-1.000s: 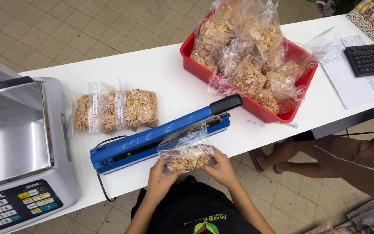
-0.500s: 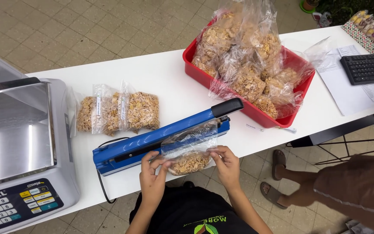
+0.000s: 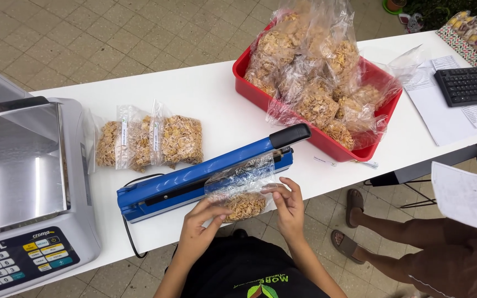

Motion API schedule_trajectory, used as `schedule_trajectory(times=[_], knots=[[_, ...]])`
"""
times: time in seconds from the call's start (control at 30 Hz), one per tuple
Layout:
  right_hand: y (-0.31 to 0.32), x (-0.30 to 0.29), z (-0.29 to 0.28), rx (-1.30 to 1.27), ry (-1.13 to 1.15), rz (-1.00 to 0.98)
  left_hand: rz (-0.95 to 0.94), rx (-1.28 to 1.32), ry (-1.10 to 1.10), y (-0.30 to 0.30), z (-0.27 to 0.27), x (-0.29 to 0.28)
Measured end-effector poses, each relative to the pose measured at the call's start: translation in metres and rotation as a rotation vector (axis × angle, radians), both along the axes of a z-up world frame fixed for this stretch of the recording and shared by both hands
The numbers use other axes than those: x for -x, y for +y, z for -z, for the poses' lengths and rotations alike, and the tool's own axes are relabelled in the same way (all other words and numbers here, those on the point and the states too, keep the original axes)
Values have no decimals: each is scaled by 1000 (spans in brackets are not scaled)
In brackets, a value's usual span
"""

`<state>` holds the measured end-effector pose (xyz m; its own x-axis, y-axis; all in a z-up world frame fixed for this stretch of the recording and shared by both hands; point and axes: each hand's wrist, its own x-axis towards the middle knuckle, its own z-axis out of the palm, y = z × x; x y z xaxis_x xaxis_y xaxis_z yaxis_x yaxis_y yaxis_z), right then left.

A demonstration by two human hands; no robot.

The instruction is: Packaging granola by cutting bags, weighing portions on a scale, and sealing them with a heat sealer.

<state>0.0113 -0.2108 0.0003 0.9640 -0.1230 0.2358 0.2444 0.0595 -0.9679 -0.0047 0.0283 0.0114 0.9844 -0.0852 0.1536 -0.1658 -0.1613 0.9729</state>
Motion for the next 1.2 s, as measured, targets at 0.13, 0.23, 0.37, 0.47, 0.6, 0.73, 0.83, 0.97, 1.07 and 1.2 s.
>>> schedule_trajectory(times=[0.13,0.23,0.37,0.47,0.6,0.73,0.83,0.97,1.07,1.2], knots=[[-8,-5,3,152,263,-93,157,-7,36,-1,-13,-7],[4,-11,-31,392,418,-114,173,10,112,-5,-17,-12],[3,-12,-27,290,362,-44,114,61,81,-4,-13,-13],[-3,-13,-19,366,323,-19,104,42,49,2,-4,-16],[-15,-19,-10,402,71,-57,106,51,53,4,-6,-20],[-20,-22,-12,247,-65,-85,74,91,215,7,-9,-22],[-19,-20,-13,187,-2,-78,53,89,225,5,-18,-22],[-16,-20,-11,167,37,-8,63,109,246,2,-24,-22],[-16,-19,-6,103,38,-56,95,107,266,1,-26,-22],[-18,-24,-12,322,-28,-179,117,113,267,1,-33,-27]])
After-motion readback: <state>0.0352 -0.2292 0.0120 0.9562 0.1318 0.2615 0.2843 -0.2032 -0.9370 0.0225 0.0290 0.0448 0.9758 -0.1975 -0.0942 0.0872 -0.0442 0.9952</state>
